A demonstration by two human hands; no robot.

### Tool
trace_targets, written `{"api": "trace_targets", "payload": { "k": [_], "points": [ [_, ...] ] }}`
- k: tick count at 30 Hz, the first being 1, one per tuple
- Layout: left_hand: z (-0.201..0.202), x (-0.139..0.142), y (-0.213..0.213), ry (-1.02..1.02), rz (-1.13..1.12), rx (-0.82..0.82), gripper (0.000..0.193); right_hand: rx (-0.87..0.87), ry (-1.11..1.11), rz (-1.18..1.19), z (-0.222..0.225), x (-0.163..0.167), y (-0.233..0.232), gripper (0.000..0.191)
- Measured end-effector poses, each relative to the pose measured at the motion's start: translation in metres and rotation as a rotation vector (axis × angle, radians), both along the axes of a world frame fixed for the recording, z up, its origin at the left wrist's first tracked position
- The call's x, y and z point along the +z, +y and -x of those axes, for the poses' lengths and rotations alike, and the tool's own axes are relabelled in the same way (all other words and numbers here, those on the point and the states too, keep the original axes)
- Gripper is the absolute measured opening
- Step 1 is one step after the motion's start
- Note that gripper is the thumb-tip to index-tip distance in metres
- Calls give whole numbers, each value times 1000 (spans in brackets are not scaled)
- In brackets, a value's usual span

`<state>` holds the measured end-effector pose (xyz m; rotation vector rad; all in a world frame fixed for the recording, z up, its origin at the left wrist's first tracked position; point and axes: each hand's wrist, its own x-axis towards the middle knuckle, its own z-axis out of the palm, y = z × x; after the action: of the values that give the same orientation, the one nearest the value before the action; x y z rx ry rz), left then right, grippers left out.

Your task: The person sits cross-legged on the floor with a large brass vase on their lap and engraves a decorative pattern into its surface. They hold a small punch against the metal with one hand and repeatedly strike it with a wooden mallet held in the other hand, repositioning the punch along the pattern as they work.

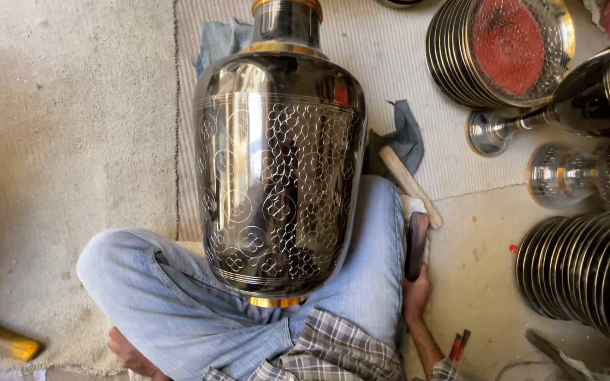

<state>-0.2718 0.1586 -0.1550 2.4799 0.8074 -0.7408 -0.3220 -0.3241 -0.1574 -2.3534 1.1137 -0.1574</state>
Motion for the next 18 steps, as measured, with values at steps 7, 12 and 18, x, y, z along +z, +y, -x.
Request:
{"api": "trace_targets", "payload": {
  "k": [7, 12, 18],
  "points": [
    [1, -5, 5, 16, -4, 1, 17, 9, -31, -11, 8, -4, 1, 25],
    [-8, 22, 11, -4, -10, -1, 16, -71, 7, 20, 7, -5, 5, 31],
    [-15, -36, 12, -8, -11, -16, 15, -98, 53, 82, 5, -10, 7, 33]
  ]
}}
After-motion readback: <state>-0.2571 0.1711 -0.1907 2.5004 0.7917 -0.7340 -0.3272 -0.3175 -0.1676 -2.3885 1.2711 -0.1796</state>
